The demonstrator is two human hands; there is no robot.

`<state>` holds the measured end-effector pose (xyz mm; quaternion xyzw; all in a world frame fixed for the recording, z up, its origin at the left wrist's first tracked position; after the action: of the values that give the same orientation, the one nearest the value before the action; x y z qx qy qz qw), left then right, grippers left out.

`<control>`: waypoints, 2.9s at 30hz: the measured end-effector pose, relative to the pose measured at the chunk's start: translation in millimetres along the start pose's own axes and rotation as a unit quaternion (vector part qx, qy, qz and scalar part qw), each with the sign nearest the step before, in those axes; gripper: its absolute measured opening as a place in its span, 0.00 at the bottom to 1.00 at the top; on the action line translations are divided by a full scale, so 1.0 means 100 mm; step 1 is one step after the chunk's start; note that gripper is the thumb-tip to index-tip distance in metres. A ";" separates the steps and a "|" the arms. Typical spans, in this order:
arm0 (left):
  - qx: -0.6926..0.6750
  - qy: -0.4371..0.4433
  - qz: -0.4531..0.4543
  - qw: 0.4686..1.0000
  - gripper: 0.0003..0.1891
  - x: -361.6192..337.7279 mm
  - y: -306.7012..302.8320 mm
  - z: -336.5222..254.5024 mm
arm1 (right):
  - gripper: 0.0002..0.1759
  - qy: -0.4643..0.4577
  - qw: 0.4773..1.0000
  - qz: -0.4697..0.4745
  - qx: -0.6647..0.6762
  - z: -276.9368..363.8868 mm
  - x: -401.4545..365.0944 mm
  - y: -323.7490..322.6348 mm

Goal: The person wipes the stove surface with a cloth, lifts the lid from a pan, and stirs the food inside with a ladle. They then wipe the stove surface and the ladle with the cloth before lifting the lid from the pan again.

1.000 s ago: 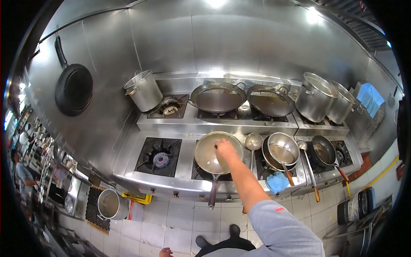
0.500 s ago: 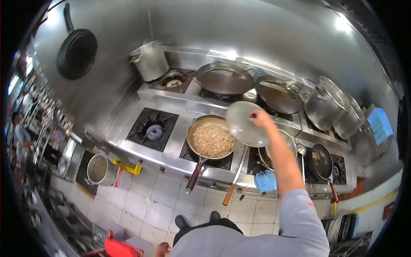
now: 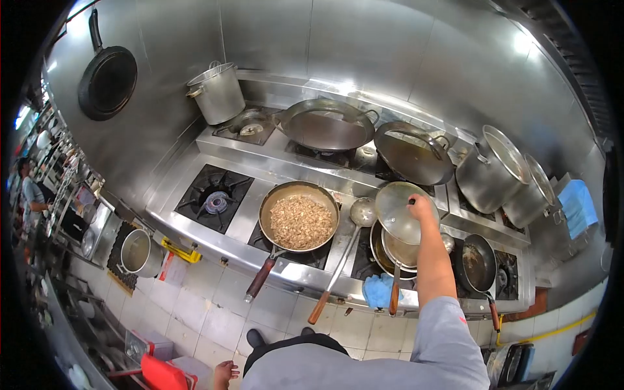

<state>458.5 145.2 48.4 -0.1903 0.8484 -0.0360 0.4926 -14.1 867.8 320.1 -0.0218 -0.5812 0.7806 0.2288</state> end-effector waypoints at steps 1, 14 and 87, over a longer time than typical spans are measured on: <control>0.000 -0.003 -0.007 1.000 0.13 -0.04 -0.03 0.03 | 0.21 0.012 1.000 -0.001 -0.001 -0.02 -0.01 0.01; 0.213 0.118 -0.005 0.970 0.14 -0.60 -0.04 -0.05 | 0.28 -0.020 0.999 -0.019 0.031 -0.10 -0.09 0.10; -0.118 0.045 0.461 0.878 0.15 -0.83 2.07 -3.51 | 0.36 -0.086 0.966 0.215 -0.117 2.02 -3.25 -0.95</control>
<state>136.9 321.9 244.8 0.1672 0.8595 0.2870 0.3885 247.0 582.7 397.0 -0.1056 -0.6680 0.7366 0.0003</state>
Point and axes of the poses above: each hand's wrist, its own x-axis towards the middle knuckle, its own y-axis out of the palm, z = x × y, the point moved 2 cm from there along x, towards the middle knuckle, and after that the axes turned 7 degrees about -z, right-handed, at the moved point
